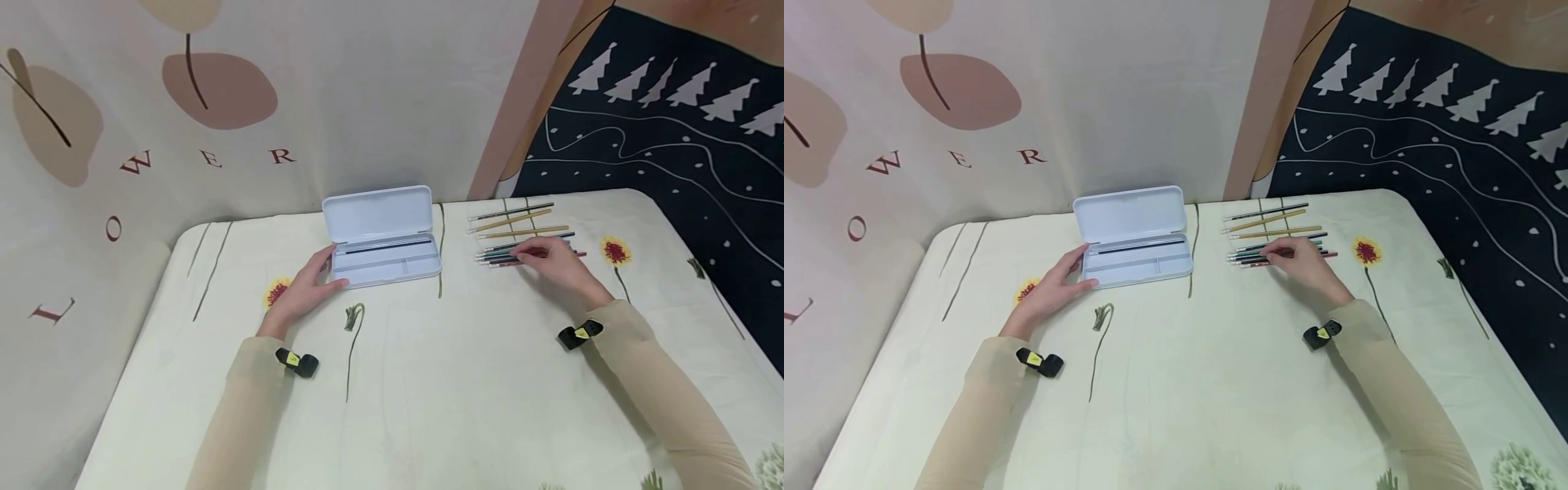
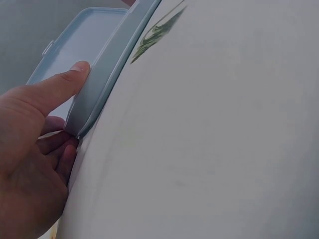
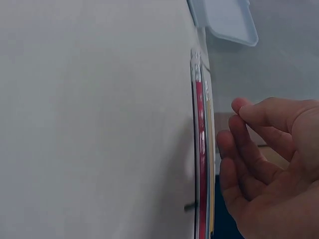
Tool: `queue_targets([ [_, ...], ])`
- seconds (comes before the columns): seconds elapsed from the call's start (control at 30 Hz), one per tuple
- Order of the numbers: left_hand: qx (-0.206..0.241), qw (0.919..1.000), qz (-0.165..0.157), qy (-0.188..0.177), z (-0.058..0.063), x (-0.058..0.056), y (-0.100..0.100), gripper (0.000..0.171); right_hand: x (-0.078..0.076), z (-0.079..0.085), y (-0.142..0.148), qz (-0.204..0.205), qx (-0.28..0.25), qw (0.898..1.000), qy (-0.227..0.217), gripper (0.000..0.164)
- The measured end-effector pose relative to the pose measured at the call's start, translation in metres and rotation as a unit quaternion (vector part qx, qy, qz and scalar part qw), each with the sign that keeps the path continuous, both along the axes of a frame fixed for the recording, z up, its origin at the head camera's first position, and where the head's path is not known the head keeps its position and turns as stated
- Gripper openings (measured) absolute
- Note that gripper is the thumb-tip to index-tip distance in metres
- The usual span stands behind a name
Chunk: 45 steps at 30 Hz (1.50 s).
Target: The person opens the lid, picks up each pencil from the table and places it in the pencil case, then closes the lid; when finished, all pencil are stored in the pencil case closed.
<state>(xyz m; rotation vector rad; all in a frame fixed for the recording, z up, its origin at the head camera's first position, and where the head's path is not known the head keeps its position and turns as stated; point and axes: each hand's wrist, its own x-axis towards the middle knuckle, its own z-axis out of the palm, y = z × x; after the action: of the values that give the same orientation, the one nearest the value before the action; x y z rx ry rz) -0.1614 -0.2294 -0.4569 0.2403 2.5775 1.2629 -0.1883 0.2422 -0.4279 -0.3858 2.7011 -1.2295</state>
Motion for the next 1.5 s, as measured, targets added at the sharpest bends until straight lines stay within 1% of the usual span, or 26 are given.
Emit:
queue_targets([
  [0.13, -0.002, 1.0000, 0.000, -0.001, -0.001, 0.000, 0.000, 0.085, 0.003, 0.002, 0.010, 0.001, 0.014, 1.000, 0.007, 0.017],
  [0.27, -0.004, 1.0000, 0.000, -0.003, -0.002, 0.000, 0.000, 0.085, 0.006, 0.004, 0.021, -0.006, 0.020, 1.000, -0.002, 0.018],
  [0.43, -0.004, 1.0000, 0.001, -0.003, -0.003, -0.001, 0.000, 0.086, 0.008, 0.002, 0.036, -0.028, 0.034, 0.999, -0.007, 0.018],
  [0.6, -0.004, 1.0000, 0.002, -0.004, -0.004, -0.001, 0.000, 0.086, 0.010, 0.001, 0.047, -0.049, 0.034, 0.998, -0.015, 0.021],
  [0.73, -0.003, 1.0000, 0.000, -0.002, -0.005, -0.002, -0.001, 0.086, 0.009, -0.001, 0.054, -0.057, 0.038, 0.997, -0.029, 0.024],
  [1.03, -0.002, 1.0000, 0.000, 0.003, -0.004, -0.001, 0.000, 0.086, 0.003, -0.004, 0.064, -0.071, 0.056, 0.995, -0.051, 0.024],
  [1.17, -0.005, 1.0000, 0.001, 0.002, -0.003, -0.001, 0.000, 0.085, 0.003, -0.003, 0.067, -0.059, 0.057, 0.995, -0.059, 0.025],
  [1.27, -0.006, 1.0000, 0.001, 0.003, -0.002, -0.001, 0.000, 0.086, 0.003, -0.002, 0.068, -0.043, 0.051, 0.996, -0.064, 0.025],
  [1.4, -0.002, 1.0000, -0.002, 0.007, -0.002, -0.001, 0.001, 0.086, 0.003, -0.005, 0.068, -0.019, 0.045, 0.997, -0.060, 0.024],
  [1.5, -0.001, 1.0000, -0.003, 0.009, -0.003, -0.002, 0.000, 0.086, 0.004, -0.008, 0.069, -0.002, 0.037, 0.998, -0.049, 0.023],
])
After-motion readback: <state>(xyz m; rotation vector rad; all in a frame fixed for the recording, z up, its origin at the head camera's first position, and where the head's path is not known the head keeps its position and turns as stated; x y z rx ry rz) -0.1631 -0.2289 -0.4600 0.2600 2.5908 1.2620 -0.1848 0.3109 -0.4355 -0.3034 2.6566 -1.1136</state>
